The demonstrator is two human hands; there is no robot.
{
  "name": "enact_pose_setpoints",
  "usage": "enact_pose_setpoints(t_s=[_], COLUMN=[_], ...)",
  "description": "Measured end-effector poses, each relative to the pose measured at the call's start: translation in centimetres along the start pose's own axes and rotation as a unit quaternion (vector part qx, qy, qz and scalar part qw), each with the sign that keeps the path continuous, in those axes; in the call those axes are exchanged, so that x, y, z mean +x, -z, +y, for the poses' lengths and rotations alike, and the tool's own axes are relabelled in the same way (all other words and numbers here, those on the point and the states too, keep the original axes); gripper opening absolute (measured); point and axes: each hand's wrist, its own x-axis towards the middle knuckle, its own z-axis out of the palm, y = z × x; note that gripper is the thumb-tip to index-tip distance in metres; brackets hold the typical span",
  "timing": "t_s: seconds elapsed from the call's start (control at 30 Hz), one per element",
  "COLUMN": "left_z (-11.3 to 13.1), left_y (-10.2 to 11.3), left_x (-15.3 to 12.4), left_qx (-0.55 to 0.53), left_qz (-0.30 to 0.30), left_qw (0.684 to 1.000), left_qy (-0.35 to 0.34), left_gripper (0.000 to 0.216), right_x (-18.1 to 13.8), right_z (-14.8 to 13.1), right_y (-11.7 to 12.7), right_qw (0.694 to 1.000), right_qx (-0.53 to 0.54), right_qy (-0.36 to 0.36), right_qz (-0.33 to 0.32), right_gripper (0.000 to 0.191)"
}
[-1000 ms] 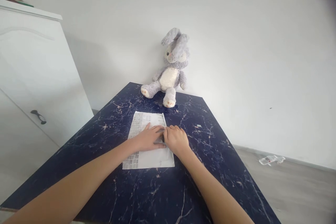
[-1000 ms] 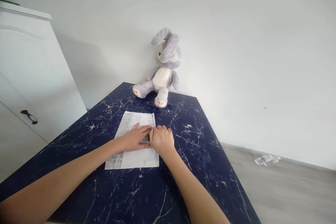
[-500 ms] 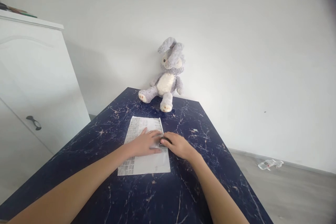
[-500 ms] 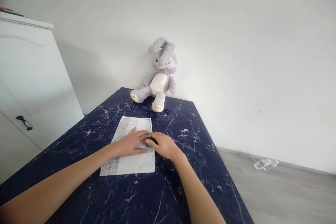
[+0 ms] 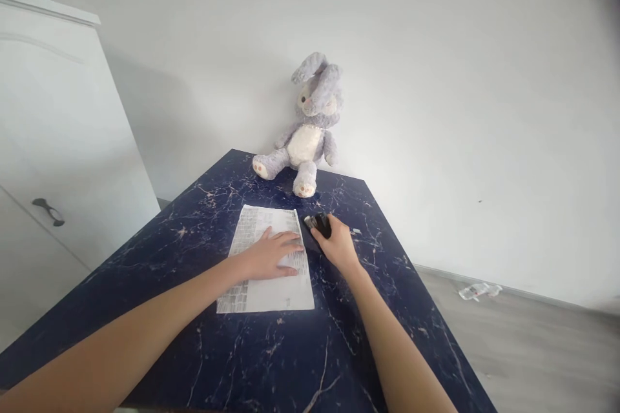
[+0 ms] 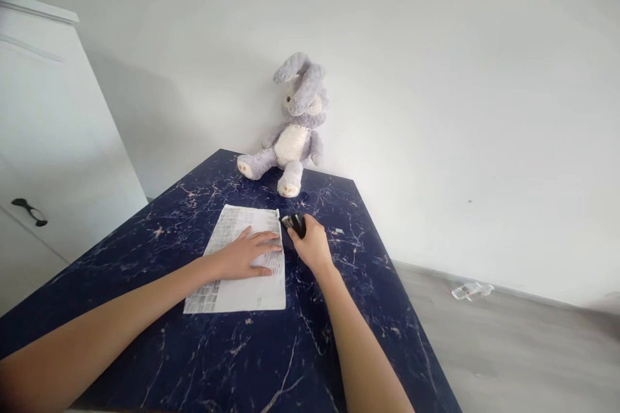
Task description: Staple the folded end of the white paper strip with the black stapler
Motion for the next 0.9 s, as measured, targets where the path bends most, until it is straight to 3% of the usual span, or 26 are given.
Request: enact_pose_setpoints(t_s=[0.1,0.17,0.27,0.37,0.53,0.73,0.9], left_z=[0.5,0.9,1.2,1.1,0.2,-0.3,-1.1], left_y=[0.2,0.8,1.7,2.0,1.3,1.0,0.6], left_x=[0.0,-0.1,-0.2,0.0,0.5,0.5,0.8], left_qx=[0.016,0.007,-0.026,-0.053,-0.110,-0.137,-0.220], left_qz=[0.034,0.107,0.239,0.316,0.304,0.285,0.298], left_qw=[0.999,0.993,0.971,0.946,0.945,0.947,0.925], left_qy=[-0.032,-0.044,-0.007,0.042,0.059,0.053,0.084], left_gripper=[0.060,0.041,0.029,0.025,0.022,0.026,0.025], right_x=[-0.4,-0.7,-1.1,-1.2,-1.5,-1.4,-1.1], right_z=[-1.8,-2.5,-2.8,-3.3,-4.4,-4.3,-4.3], right_y=[-1.5,-2.3,-3.3,-4.3,-5.4,-5.8,-5.6], right_qw=[0.995,0.992,0.993,0.997,0.995,0.995,0.993], right_qx=[0.031,0.058,0.080,0.076,0.080,0.049,0.062], right_qy=[-0.020,-0.034,-0.040,-0.012,0.037,0.046,0.040], right_qz=[0.088,0.103,0.084,0.019,-0.049,-0.068,-0.093], right_gripper=[0.019,0.022,0.023,0.021,0.013,0.011,0.014])
